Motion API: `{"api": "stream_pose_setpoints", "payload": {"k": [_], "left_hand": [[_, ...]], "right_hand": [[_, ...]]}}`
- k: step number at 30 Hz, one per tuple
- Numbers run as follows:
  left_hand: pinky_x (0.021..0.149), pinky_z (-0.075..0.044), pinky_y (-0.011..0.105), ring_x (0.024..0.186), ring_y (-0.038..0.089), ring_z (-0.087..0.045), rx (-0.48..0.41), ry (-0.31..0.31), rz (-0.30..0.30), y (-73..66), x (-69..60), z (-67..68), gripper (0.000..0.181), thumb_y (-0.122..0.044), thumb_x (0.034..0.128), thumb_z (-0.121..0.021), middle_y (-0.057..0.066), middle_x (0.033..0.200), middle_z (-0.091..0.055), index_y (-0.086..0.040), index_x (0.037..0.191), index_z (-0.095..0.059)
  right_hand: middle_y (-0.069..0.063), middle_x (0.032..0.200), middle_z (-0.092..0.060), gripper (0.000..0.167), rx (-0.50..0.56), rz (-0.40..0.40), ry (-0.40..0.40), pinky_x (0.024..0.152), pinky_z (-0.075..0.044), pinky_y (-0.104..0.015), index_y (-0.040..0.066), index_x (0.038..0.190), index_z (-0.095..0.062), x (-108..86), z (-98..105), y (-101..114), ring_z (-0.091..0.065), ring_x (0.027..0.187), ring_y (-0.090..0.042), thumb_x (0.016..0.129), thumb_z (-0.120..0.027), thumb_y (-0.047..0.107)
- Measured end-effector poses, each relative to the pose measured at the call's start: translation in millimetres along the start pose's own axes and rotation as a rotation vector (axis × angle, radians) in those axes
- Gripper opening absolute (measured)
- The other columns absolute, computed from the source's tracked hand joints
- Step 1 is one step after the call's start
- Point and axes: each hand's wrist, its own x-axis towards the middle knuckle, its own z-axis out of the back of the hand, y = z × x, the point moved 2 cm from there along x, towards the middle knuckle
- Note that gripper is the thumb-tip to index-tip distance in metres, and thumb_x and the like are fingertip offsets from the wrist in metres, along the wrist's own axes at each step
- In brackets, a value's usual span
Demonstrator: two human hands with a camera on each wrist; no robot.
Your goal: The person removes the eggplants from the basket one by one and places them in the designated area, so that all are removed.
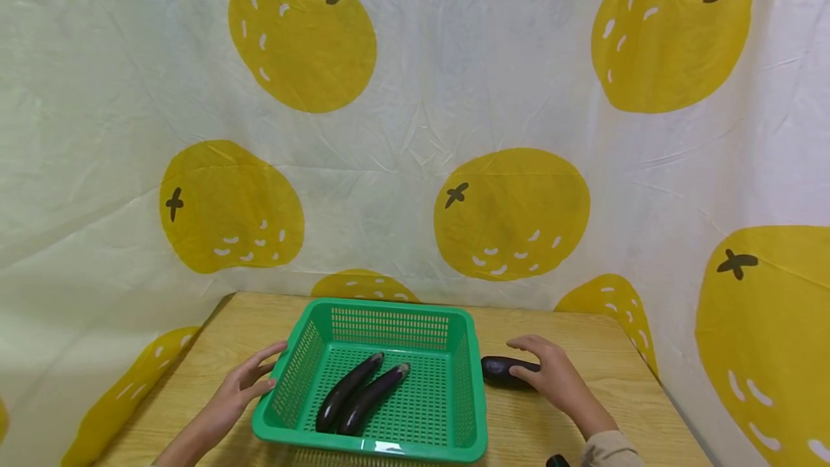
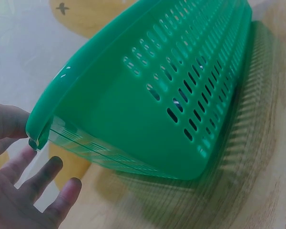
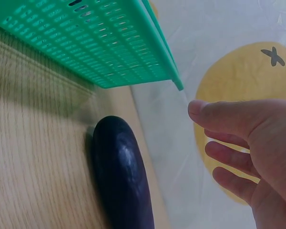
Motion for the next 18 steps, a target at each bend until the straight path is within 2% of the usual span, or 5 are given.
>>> {"api": "stream_pose_setpoints", "payload": {"k": [18], "left_hand": [[0.096, -0.048, 0.016, 0.146, 0.060, -0.031, -0.011, 0.018, -0.016, 0.0, -0.6, -0.4, 0.059, -0.013, 0.1061, -0.056, 0.029, 0.166, -0.024, 0.001, 0.159, -0.034]], "right_hand": [[-0.008, 0.115, -0.075, 0.039, -0.009, 0.101, -0.066, 0.082, -0.060, -0.046, 0.008, 0.119, -0.075, 3.9, 4.5, 7.7, -0.070, 0.104, -0.033, 0.081, -0.085, 0.010]]}}
